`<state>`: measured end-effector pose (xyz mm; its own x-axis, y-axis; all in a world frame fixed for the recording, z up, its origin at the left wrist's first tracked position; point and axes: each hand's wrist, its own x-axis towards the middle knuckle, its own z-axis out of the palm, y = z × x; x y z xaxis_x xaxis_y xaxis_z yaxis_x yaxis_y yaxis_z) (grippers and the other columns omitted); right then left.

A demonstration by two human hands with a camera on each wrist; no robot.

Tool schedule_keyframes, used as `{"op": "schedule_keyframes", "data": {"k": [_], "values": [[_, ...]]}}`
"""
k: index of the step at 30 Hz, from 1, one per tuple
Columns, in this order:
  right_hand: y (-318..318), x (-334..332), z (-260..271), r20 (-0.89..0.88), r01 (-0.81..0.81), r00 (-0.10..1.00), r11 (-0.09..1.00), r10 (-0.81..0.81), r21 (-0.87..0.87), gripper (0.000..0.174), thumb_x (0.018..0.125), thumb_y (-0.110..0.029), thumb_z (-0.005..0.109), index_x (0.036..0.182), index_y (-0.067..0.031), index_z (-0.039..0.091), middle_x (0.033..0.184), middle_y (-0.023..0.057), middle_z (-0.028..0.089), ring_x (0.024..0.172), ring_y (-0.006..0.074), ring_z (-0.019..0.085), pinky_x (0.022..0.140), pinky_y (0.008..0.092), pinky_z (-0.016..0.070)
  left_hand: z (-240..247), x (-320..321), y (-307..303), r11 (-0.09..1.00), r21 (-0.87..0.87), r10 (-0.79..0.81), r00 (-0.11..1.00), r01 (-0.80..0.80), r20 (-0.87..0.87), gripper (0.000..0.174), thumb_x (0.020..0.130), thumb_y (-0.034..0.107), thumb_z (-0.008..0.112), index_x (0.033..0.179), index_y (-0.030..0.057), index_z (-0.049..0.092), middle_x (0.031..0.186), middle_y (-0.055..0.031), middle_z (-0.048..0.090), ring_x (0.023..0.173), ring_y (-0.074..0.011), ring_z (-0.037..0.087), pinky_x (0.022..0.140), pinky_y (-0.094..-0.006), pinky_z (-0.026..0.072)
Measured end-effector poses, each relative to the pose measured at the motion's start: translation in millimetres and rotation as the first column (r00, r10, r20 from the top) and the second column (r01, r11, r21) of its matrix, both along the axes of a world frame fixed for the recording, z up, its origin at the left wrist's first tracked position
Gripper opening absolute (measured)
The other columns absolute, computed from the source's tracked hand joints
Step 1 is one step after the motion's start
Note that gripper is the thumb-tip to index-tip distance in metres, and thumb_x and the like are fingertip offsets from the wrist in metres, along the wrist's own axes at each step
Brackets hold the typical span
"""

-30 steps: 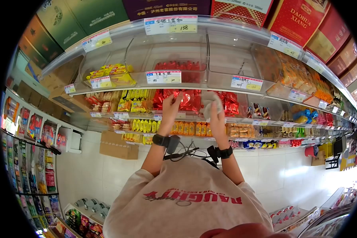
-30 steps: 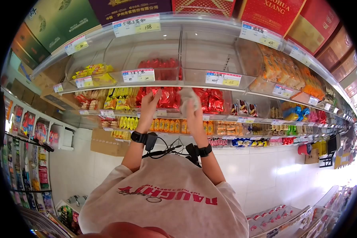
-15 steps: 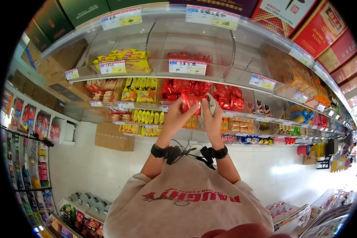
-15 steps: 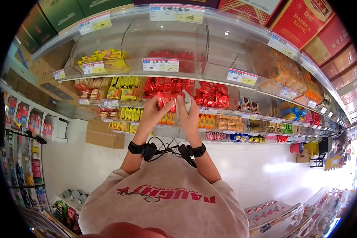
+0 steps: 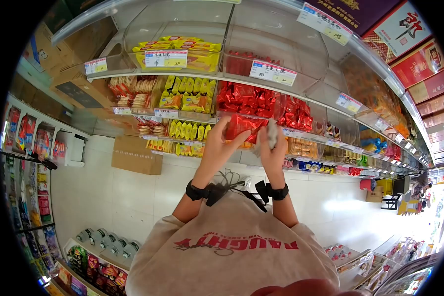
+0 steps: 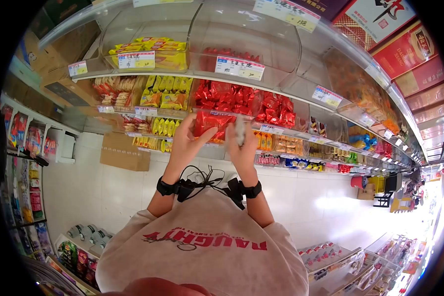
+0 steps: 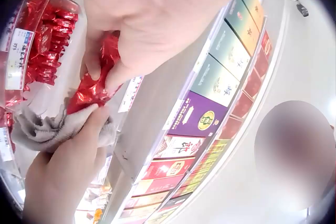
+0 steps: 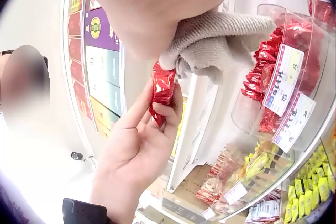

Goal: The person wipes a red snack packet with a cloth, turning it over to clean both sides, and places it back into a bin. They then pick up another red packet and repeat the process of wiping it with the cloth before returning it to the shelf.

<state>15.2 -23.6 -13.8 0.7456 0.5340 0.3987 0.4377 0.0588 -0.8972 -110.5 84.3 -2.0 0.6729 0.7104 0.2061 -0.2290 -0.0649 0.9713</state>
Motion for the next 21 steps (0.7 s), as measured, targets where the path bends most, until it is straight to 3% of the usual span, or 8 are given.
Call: {"op": "schedule_keyframes", "data": {"k": [1, 3, 4, 6, 10, 14, 17, 21], "values": [[1.6, -6.3, 6.7, -0.145, 0.027, 0.989, 0.995, -0.013, 0.094, 0.020, 0.098, -0.012, 0.064, 0.111, 0.0023, 0.060, 0.079, 0.0042, 0.062, 0.074, 0.0089, 0.056, 0.068, 0.0270, 0.0480, -0.1, -5.4, 1.9, 0.998, 0.068, 0.021, 0.999, -0.018, -0.043, 0.036, 0.088, 0.003, 0.077, 0.118, -0.0016, 0.059, 0.108, -0.0068, 0.068, 0.101, -0.0117, 0.064, 0.085, -0.0270, 0.0527], [-10.0, 16.9, -30.6, -0.347, -0.022, 0.937, 0.998, 0.044, 0.067, 0.034, 0.101, -0.013, 0.060, 0.131, 0.0016, 0.054, 0.103, 0.0074, 0.064, 0.094, 0.0157, 0.063, 0.083, 0.0322, 0.0516, -0.3, -13.6, 7.4, 0.993, 0.114, 0.018, 0.997, -0.009, -0.076, 0.037, 0.087, 0.003, 0.077, 0.120, -0.0023, 0.059, 0.109, -0.0070, 0.069, 0.100, -0.0122, 0.065, 0.086, -0.0269, 0.0529], [-12.1, 17.6, -34.8, -0.264, -0.029, 0.964, 0.999, 0.019, -0.031, 0.038, 0.102, -0.014, 0.059, 0.136, 0.0015, 0.051, 0.109, 0.0077, 0.063, 0.098, 0.0172, 0.063, 0.086, 0.0337, 0.0514, -0.4, -17.2, 10.4, 0.996, 0.090, -0.010, 0.998, 0.016, -0.069, 0.038, 0.087, 0.003, 0.077, 0.120, -0.0028, 0.060, 0.109, -0.0071, 0.069, 0.100, -0.0124, 0.065, 0.086, -0.0268, 0.0529], [-3.7, 19.6, -35.0, -0.544, -0.238, 0.779, 0.949, 0.313, 0.204, 0.049, 0.104, -0.014, 0.057, 0.148, 0.0021, 0.042, 0.127, 0.0079, 0.058, 0.115, 0.0157, 0.057, 0.097, 0.0346, 0.0473, -1.7, -18.8, 12.2, 1.000, 0.017, -0.016, 1.000, 0.017, -0.004, 0.040, 0.087, 0.002, 0.077, 0.122, -0.0032, 0.059, 0.110, -0.0078, 0.069, 0.100, -0.0129, 0.066, 0.087, -0.0270, 0.0529], [8.8, -25.3, 10.1, -0.167, -0.371, 0.918, 0.928, 0.361, -0.032, 0.049, 0.103, -0.014, 0.058, 0.146, 0.0044, 0.043, 0.122, 0.0079, 0.061, 0.109, 0.0112, 0.056, 0.095, 0.0262, 0.0462, 9.3, -21.5, 12.0, 0.979, -0.202, 0.032, 0.994, -0.010, 0.107, 0.045, 0.087, 0.002, 0.077, 0.127, -0.0033, 0.056, 0.117, -0.0101, 0.067, 0.106, -0.0144, 0.065, 0.091, -0.0281, 0.0530], [14.1, -34.3, 13.4, -0.222, -0.317, 0.924, 0.948, 0.312, 0.010, 0.046, 0.104, -0.015, 0.056, 0.144, 0.0041, 0.044, 0.117, 0.0068, 0.064, 0.103, 0.0101, 0.057, 0.091, 0.0260, 0.0479, -4.2, -20.8, 3.7, 0.986, -0.151, 0.098, 0.977, -0.070, 0.189, 0.049, 0.086, 0.006, 0.079, 0.128, -0.0011, 0.053, 0.118, -0.0120, 0.066, 0.102, -0.0137, 0.066, 0.086, -0.0275, 0.0559], [12.2, -33.7, 13.3, -0.287, -0.302, 0.910, 0.953, 0.298, 0.032, 0.044, 0.105, -0.016, 0.055, 0.143, 0.0032, 0.046, 0.116, 0.0058, 0.064, 0.101, 0.0094, 0.058, 0.089, 0.0260, 0.0484, 6.8, -27.2, 1.0, 0.929, -0.369, 0.107, 0.972, -0.023, 0.208, 0.046, 0.087, 0.004, 0.078, 0.126, -0.0011, 0.054, 0.117, -0.0107, 0.067, 0.105, -0.0127, 0.065, 0.090, -0.0288, 0.0551], [10.6, -28.7, 9.8, -0.362, -0.167, 0.915, 0.984, 0.179, 0.062, 0.039, 0.105, -0.020, 0.057, 0.138, -0.0008, 0.051, 0.118, 0.0032, 0.062, 0.103, 0.0089, 0.057, 0.089, 0.0258, 0.0481, -6.0, -32.2, 8.4, 0.974, -0.214, 0.117, 0.969, -0.069, 0.217, 0.041, 0.087, 0.003, 0.077, 0.123, -0.0012, 0.057, 0.114, -0.0095, 0.068, 0.102, -0.0141, 0.066, 0.090, -0.0291, 0.0544]]}}
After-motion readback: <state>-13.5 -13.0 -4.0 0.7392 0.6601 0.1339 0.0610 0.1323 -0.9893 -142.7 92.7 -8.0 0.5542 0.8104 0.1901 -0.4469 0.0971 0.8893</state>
